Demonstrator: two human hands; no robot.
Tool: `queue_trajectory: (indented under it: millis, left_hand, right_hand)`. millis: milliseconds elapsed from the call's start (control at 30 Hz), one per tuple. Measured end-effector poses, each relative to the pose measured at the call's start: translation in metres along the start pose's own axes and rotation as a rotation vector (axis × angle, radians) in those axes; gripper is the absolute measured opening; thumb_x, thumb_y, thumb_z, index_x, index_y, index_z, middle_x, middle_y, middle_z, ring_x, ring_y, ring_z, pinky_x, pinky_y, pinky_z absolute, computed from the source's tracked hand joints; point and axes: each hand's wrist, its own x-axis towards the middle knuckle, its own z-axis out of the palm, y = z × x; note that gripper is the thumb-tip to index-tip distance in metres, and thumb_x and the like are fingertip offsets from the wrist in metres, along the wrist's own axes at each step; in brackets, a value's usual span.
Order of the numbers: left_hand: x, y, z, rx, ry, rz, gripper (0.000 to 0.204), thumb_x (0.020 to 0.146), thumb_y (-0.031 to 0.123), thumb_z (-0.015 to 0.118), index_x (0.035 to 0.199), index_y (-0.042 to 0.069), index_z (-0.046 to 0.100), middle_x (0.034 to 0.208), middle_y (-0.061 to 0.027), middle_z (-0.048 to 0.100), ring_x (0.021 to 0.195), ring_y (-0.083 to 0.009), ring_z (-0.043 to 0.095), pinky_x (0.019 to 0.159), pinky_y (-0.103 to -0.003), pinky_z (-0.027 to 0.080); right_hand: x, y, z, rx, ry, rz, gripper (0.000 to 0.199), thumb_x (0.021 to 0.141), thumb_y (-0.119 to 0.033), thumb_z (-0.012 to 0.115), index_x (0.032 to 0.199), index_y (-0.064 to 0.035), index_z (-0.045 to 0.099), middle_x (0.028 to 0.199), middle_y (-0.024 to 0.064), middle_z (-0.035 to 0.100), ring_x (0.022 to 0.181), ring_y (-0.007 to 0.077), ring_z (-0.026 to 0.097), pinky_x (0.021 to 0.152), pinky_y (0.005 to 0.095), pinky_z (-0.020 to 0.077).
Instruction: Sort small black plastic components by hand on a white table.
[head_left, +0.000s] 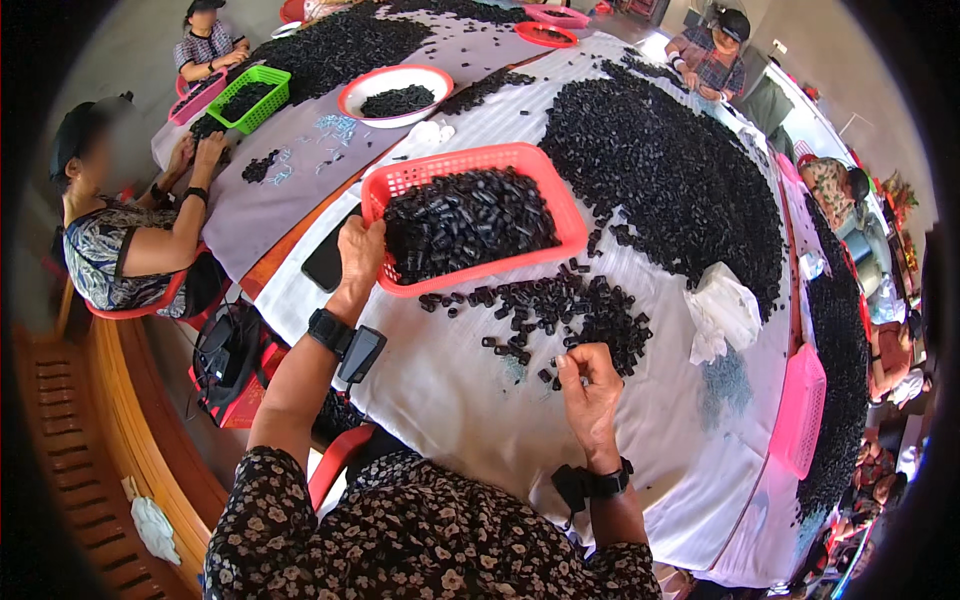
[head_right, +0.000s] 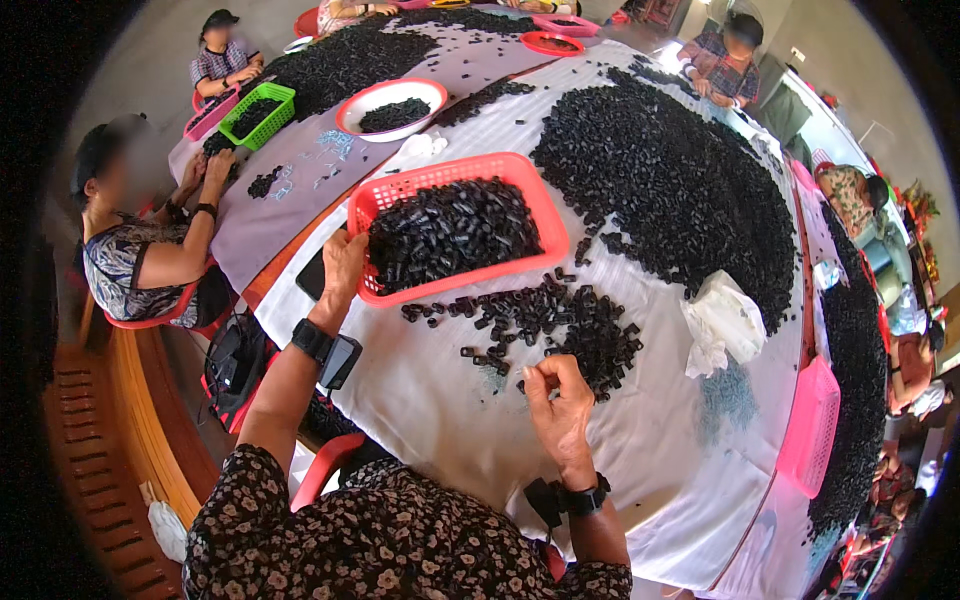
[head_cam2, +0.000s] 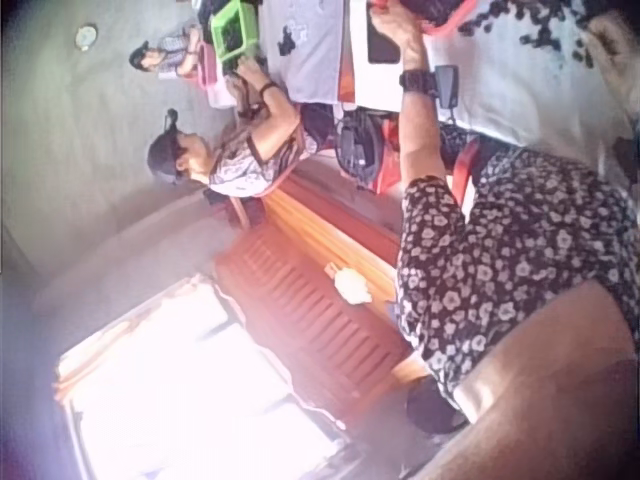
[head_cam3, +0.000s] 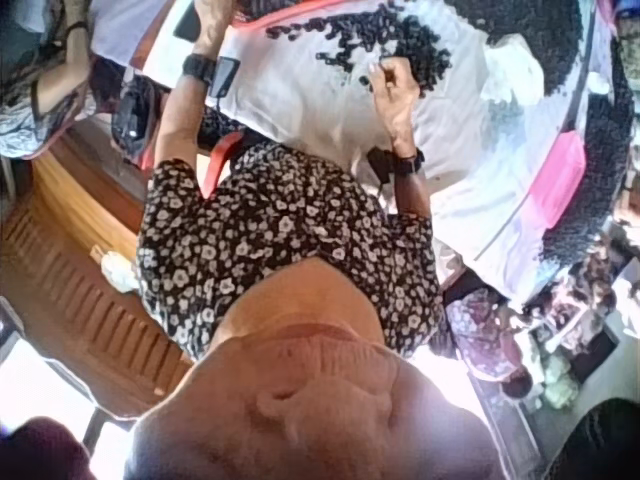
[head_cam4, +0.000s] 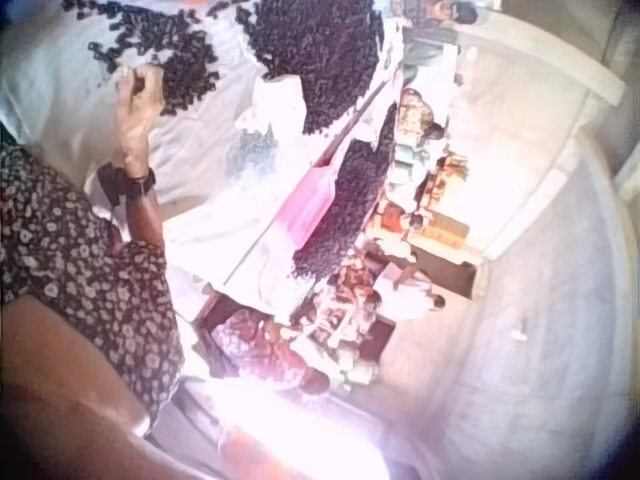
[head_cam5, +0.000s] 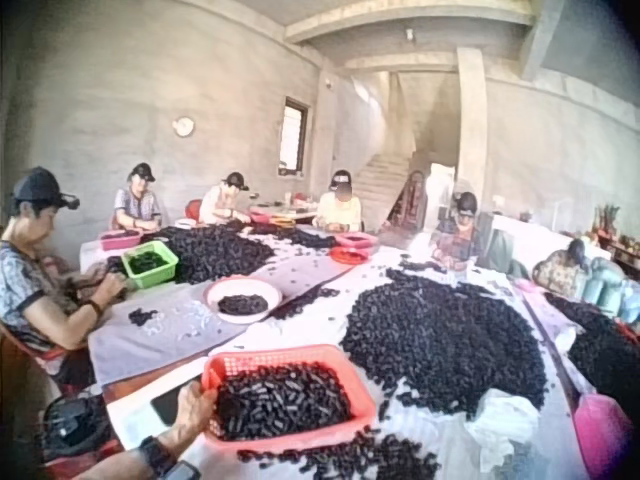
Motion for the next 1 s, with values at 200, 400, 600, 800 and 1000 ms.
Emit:
queue_trajectory:
  millis: [200, 400, 600, 800, 1000]
  left_hand:
    - [0.004, -0.005, -0.003, 0.122, 0.031, 0.073, 0.028, 0.073, 0.021, 0.057, 0.074, -0.007, 0.055, 0.066, -0.0219, 0.058, 0.064, -0.0314, 0.06, 0.062, -0.042, 0.046]
    - [-0.047, 0.003, -0.03, -0.45, 0.064, -0.221, 0.035, 0.089, 0.031, 0.052, 0.085, -0.004, 0.054, 0.078, -0.0122, 0.061, 0.067, -0.0192, 0.061, 0.053, -0.029, 0.047]
    - [-0.133, -0.009, -0.032, 0.148, -0.301, 0.326, 0.024, 0.08, 0.009, 0.057, 0.102, 0.0, 0.056, 0.09, -0.0188, 0.06, 0.085, -0.0338, 0.059, 0.076, -0.043, 0.048]
    - [-0.149, 0.009, 0.003, 0.343, -0.345, 0.512, 0.052, 0.077, 0.01, 0.06, 0.123, -0.007, 0.041, 0.122, -0.0237, 0.045, 0.116, -0.0387, 0.04, 0.1, -0.044, 0.032]
    - [-0.176, 0.018, 0.033, 0.133, -0.434, 0.56, 0.051, 0.077, 0.01, 0.061, 0.12, -0.01, 0.04, 0.122, -0.0265, 0.043, 0.116, -0.0405, 0.041, 0.101, -0.044, 0.032]
  right_hand:
    - [-0.008, 0.009, 0.01, 0.017, -0.043, -0.029, 0.014, 0.083, -0.005, 0.065, 0.08, -0.0022, 0.052, 0.07, 0.0034, 0.051, 0.058, 0.0092, 0.049, 0.055, 0.0238, 0.0433]
    - [-0.011, 0.02, 0.005, -0.056, -0.014, -0.047, 0.01, 0.084, -0.004, 0.061, 0.085, -0.0027, 0.051, 0.072, 0.0071, 0.051, 0.058, 0.0146, 0.05, 0.056, 0.0266, 0.0443]
    - [0.016, 0.027, -0.021, -0.207, 0.089, -0.117, 0.006, 0.086, -0.002, 0.055, 0.086, -0.0025, 0.049, 0.074, 0.0099, 0.047, 0.06, 0.0199, 0.048, 0.057, 0.0317, 0.0424]
    - [0.052, -0.011, -0.063, -0.213, 0.086, -0.253, 0.007, 0.086, -0.003, 0.056, 0.084, -0.0015, 0.049, 0.074, 0.0057, 0.048, 0.061, 0.0114, 0.045, 0.056, 0.0262, 0.0402]
    - [0.114, -0.032, -0.085, -0.283, 0.077, -0.326, 0.008, 0.085, -0.003, 0.056, 0.082, -0.0022, 0.049, 0.069, 0.0051, 0.047, 0.059, 0.0111, 0.045, 0.055, 0.0268, 0.0405]
